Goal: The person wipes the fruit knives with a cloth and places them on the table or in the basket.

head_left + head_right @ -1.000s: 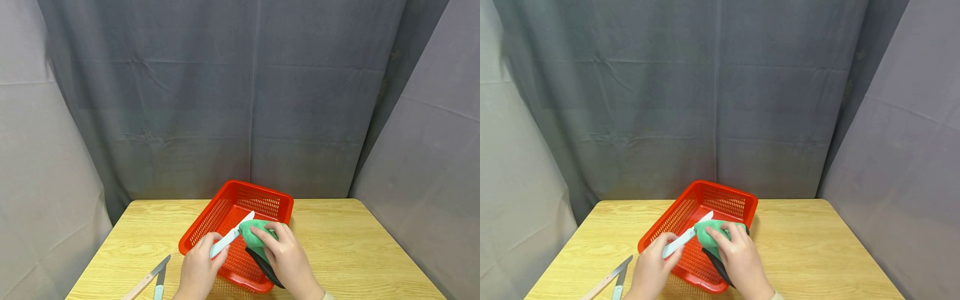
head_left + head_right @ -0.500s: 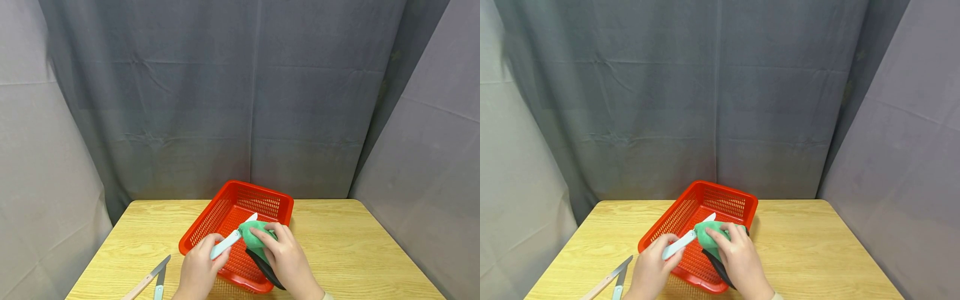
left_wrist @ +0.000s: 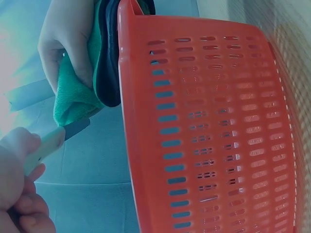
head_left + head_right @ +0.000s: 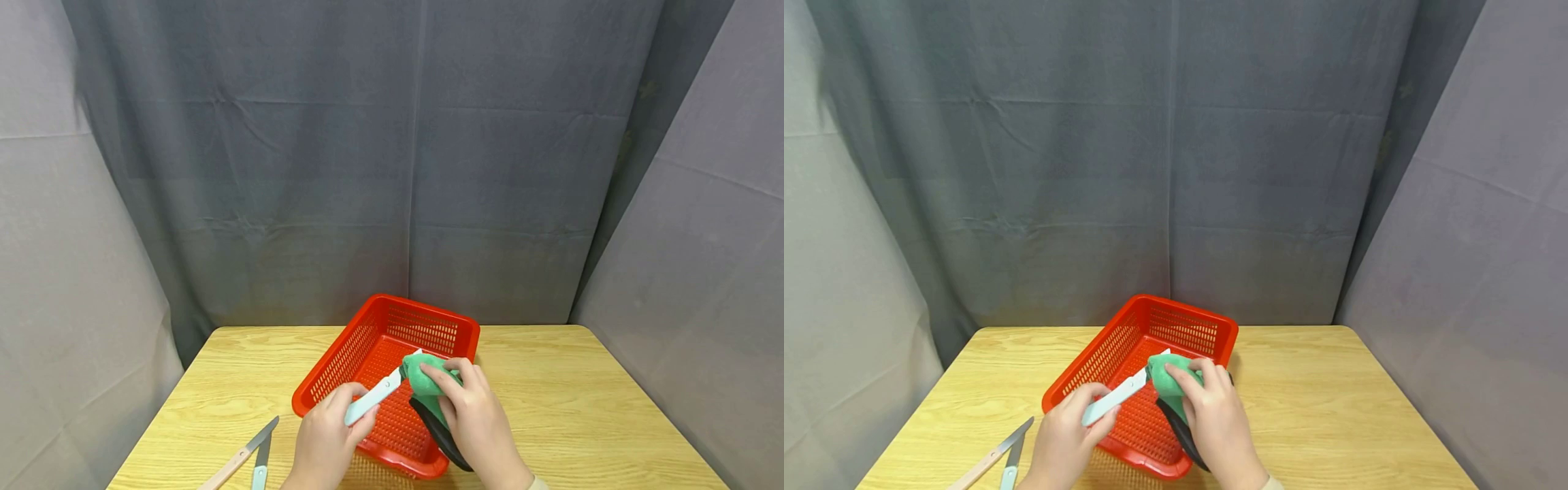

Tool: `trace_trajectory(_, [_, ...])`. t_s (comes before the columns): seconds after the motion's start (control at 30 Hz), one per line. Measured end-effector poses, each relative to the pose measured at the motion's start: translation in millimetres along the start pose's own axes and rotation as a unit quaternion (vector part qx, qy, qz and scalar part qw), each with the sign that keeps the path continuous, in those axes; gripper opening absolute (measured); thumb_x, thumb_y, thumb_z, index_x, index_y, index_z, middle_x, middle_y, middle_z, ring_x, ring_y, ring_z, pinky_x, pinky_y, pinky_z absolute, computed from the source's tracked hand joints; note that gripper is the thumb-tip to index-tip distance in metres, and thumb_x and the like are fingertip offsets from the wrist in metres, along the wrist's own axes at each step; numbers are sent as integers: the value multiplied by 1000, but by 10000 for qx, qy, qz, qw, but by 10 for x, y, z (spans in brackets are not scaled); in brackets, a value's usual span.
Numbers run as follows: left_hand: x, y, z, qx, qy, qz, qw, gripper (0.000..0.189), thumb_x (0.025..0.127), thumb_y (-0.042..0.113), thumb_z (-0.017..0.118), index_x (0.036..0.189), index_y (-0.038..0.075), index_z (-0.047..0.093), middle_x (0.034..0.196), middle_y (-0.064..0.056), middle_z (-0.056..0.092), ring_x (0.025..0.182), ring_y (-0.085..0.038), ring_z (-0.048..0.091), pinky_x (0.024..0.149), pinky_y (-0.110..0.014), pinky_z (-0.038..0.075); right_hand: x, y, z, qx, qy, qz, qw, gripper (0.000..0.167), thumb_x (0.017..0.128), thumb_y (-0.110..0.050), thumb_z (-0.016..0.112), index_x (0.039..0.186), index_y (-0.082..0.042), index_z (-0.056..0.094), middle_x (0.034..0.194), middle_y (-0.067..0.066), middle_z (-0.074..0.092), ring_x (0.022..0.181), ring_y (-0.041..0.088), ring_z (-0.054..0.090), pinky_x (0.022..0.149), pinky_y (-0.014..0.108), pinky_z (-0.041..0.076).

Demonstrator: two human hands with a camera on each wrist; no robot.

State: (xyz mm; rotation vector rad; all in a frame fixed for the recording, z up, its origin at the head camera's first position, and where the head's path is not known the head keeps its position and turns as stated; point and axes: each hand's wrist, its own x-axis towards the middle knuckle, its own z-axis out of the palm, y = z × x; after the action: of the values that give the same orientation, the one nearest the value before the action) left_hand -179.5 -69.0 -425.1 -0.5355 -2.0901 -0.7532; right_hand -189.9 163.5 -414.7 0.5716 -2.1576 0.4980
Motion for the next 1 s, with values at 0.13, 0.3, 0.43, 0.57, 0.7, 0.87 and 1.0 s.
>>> trace_trajectory(0.13, [-3, 5, -4, 13, 22, 100, 9999, 37, 71, 15, 91, 98, 14, 67, 72, 12, 55, 61, 4, 39, 52, -12, 33, 5, 26, -3, -192, 72, 246, 9995, 61, 71, 10, 86, 122, -22, 75, 107, 9, 61, 92, 26, 60, 70, 37, 59])
trace_trajectory(0.3, [-3, 3, 2, -46, 38, 190, 9998, 37, 71, 15, 91, 98, 14, 67, 73, 12, 54, 62, 5, 39, 53, -11, 34, 11, 42, -15, -365, 42, 470, 9982, 58, 71, 11, 84, 120, -18, 75, 104, 11, 60, 89, 29, 60, 70, 40, 59])
trace_trajectory(0.43, [-6, 3, 7, -68, 47, 211, 9997, 38, 70, 14, 92, 98, 14, 67, 73, 13, 54, 62, 5, 38, 53, -12, 33, 13, 44, -23, -427, 4, 597, 9973, 58, 71, 11, 84, 120, -17, 76, 105, 12, 61, 89, 29, 59, 71, 40, 60])
trace_trajectory(0.57, [-11, -7, 13, 28, 19, 206, 9998, 38, 70, 16, 92, 97, 13, 66, 71, 12, 53, 61, 5, 38, 54, -11, 33, 17, 47, -34, -415, 11, 657, 9970, 58, 71, 11, 85, 121, -17, 75, 105, 13, 61, 89, 29, 59, 71, 41, 60])
trace_trajectory(0.7, [-15, -13, 22, 171, -14, 164, 9997, 37, 69, 18, 92, 95, 14, 66, 70, 13, 51, 60, 5, 37, 53, -10, 33, 25, 56, -47, -398, 128, 715, 9966, 58, 72, 10, 85, 122, -16, 75, 105, 13, 61, 89, 29, 60, 70, 41, 60])
trace_trajectory(0.87, [-13, -2, 19, 242, -41, 29, 9997, 36, 70, 19, 91, 94, 14, 66, 68, 12, 50, 58, 4, 36, 51, -12, 32, 37, 51, -76, -372, 268, 696, 9965, 58, 72, 9, 85, 123, -17, 75, 105, 13, 62, 88, 27, 60, 71, 41, 59])
trace_trajectory(1.0, [-8, 3, 16, 280, -61, -78, 9996, 35, 70, 20, 91, 94, 14, 66, 67, 12, 50, 58, 3, 36, 51, -13, 32, 47, 26, -97, -359, 277, 428, 9981, 58, 72, 9, 83, 123, -18, 74, 105, 12, 62, 87, 26, 59, 71, 40, 58])
